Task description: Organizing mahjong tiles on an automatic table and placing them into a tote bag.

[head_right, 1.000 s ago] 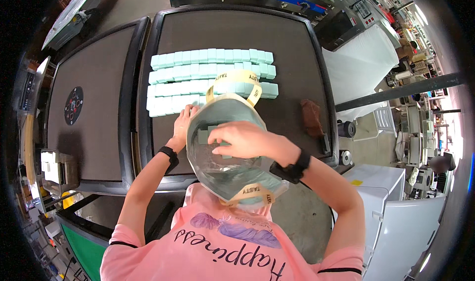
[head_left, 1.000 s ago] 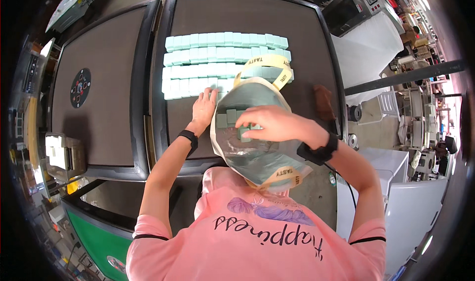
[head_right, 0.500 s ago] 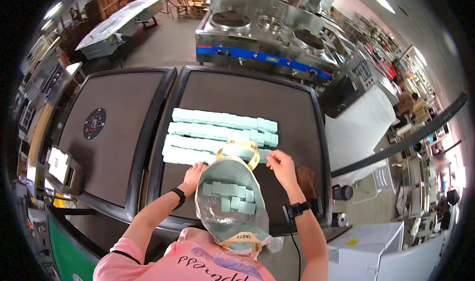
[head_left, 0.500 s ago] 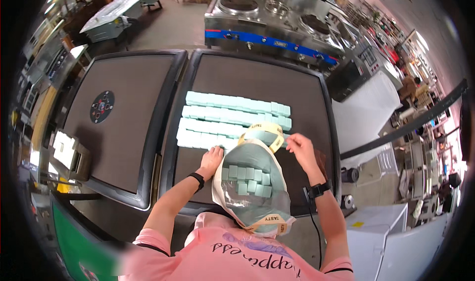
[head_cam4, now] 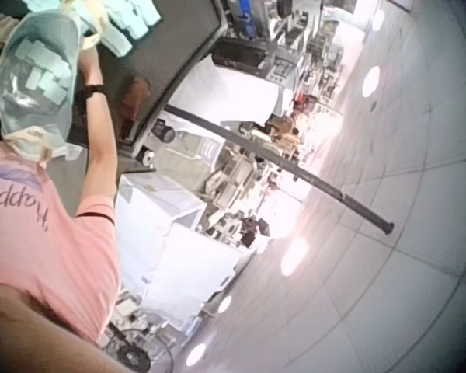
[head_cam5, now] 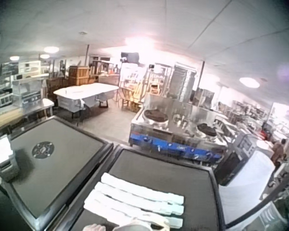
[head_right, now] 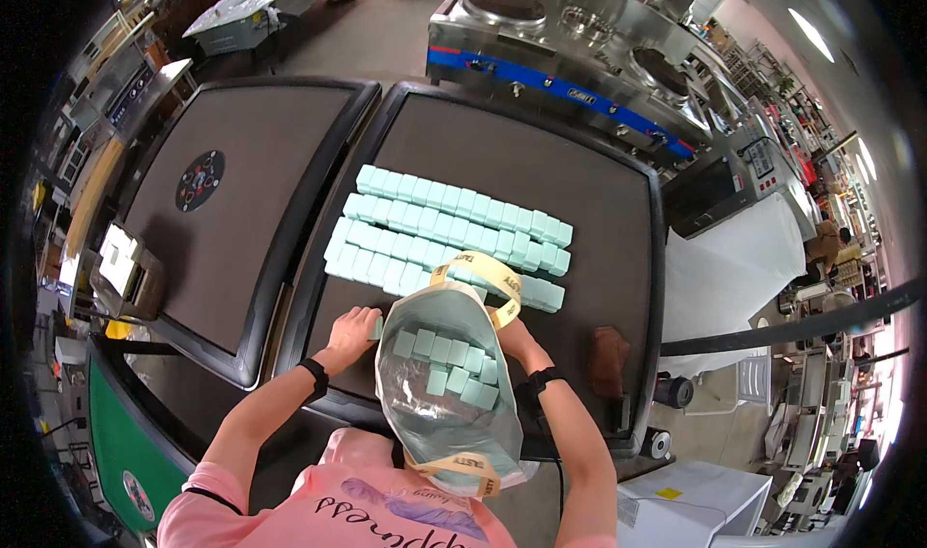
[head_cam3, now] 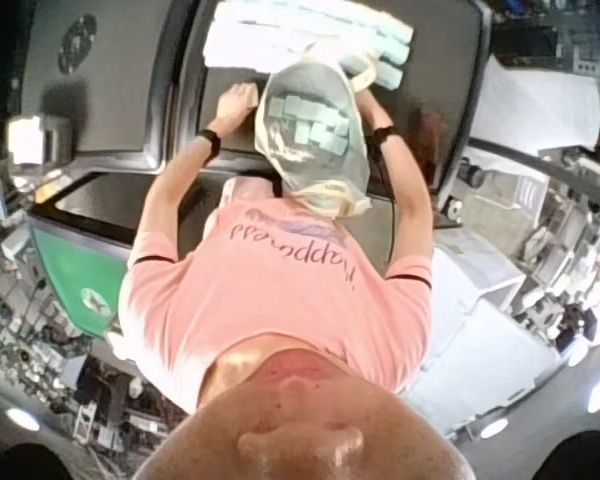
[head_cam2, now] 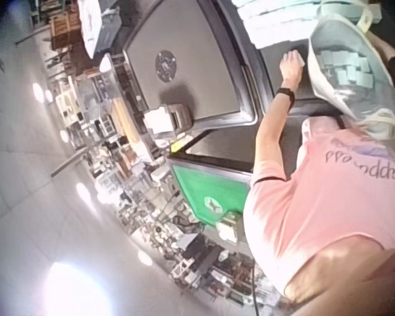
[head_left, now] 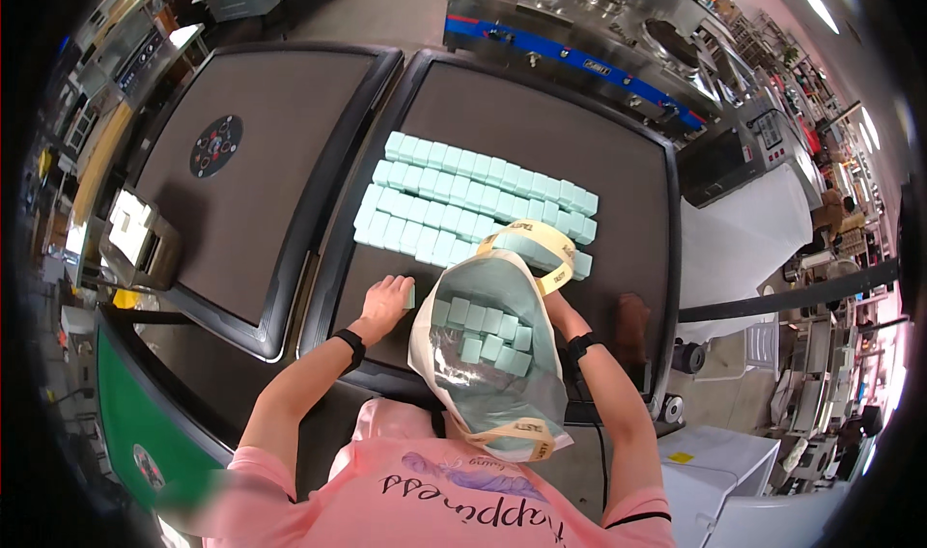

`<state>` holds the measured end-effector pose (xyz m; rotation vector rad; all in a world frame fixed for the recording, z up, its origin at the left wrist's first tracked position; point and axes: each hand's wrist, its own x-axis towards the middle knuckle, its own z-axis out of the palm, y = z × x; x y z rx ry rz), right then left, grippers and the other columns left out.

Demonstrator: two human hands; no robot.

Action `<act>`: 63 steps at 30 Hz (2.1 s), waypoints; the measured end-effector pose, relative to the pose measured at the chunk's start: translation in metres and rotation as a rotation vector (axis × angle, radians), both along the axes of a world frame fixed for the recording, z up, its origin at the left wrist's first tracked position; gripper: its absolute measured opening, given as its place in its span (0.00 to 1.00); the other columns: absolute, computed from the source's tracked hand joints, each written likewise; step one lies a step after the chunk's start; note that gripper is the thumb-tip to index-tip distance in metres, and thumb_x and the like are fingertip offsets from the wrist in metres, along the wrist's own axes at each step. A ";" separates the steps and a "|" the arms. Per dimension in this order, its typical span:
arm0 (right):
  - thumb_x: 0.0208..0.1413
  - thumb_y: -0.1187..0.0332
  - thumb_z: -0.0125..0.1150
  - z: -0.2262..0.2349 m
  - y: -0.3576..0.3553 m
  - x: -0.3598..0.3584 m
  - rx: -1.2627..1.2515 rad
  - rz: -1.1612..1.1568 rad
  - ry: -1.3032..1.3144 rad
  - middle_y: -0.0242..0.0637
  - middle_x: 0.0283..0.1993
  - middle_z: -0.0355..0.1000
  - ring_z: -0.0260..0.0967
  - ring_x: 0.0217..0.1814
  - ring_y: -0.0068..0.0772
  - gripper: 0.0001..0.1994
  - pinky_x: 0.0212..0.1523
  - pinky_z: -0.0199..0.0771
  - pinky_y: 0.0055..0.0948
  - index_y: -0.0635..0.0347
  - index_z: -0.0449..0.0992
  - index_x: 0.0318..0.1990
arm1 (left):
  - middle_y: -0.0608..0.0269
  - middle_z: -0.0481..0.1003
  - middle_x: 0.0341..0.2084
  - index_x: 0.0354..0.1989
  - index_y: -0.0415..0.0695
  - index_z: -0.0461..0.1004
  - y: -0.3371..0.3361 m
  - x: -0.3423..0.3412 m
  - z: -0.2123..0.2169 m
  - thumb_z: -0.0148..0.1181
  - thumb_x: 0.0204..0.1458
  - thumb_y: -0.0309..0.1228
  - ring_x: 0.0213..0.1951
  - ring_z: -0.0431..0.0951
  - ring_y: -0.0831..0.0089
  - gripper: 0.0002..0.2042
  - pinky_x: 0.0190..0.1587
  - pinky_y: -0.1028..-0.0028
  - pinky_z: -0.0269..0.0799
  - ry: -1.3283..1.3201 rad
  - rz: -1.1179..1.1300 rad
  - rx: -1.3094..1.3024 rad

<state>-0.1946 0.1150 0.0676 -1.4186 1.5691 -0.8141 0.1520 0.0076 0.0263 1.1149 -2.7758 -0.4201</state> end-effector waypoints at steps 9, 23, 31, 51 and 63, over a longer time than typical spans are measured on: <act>0.62 0.60 0.61 -0.007 -0.001 -0.005 0.147 0.015 0.037 0.41 0.65 0.68 0.74 0.56 0.46 0.22 0.56 0.73 0.40 0.50 0.71 0.62 | 0.62 0.76 0.45 0.53 0.47 0.71 0.012 0.009 0.008 0.73 0.38 0.26 0.51 0.77 0.60 0.29 0.53 0.63 0.74 0.136 0.128 0.109; 0.47 0.66 0.78 -0.021 -0.008 0.021 0.059 -0.079 0.552 0.48 0.62 0.62 0.75 0.49 0.49 0.39 0.41 0.79 0.39 0.50 0.61 0.65 | 0.61 0.75 0.49 0.55 0.45 0.70 0.002 0.005 0.015 0.72 0.33 0.23 0.54 0.76 0.61 0.33 0.54 0.65 0.76 0.107 0.132 0.219; 0.46 0.68 0.76 -0.018 -0.025 0.018 0.064 -0.157 0.563 0.47 0.62 0.66 0.68 0.60 0.50 0.39 0.55 0.75 0.41 0.58 0.61 0.65 | 0.62 0.76 0.50 0.54 0.46 0.71 -0.004 0.002 0.014 0.72 0.34 0.21 0.53 0.76 0.60 0.32 0.53 0.65 0.77 0.088 0.143 0.229; 0.46 0.60 0.72 -0.027 0.015 -0.014 -0.166 -0.086 0.488 0.45 0.46 0.72 0.72 0.51 0.54 0.24 0.52 0.74 0.44 0.58 0.74 0.50 | 0.57 0.78 0.42 0.50 0.47 0.72 -0.003 0.021 0.008 0.75 0.41 0.32 0.47 0.79 0.56 0.26 0.48 0.60 0.76 0.085 0.100 0.165; 0.45 0.67 0.77 0.040 0.166 -0.006 -0.045 -0.755 0.486 0.43 0.52 0.71 0.72 0.54 0.52 0.28 0.52 0.74 0.42 0.59 0.72 0.54 | 0.54 0.78 0.50 0.63 0.50 0.72 -0.008 -0.058 0.331 0.74 0.41 0.24 0.53 0.79 0.55 0.35 0.56 0.65 0.75 0.222 -0.107 0.008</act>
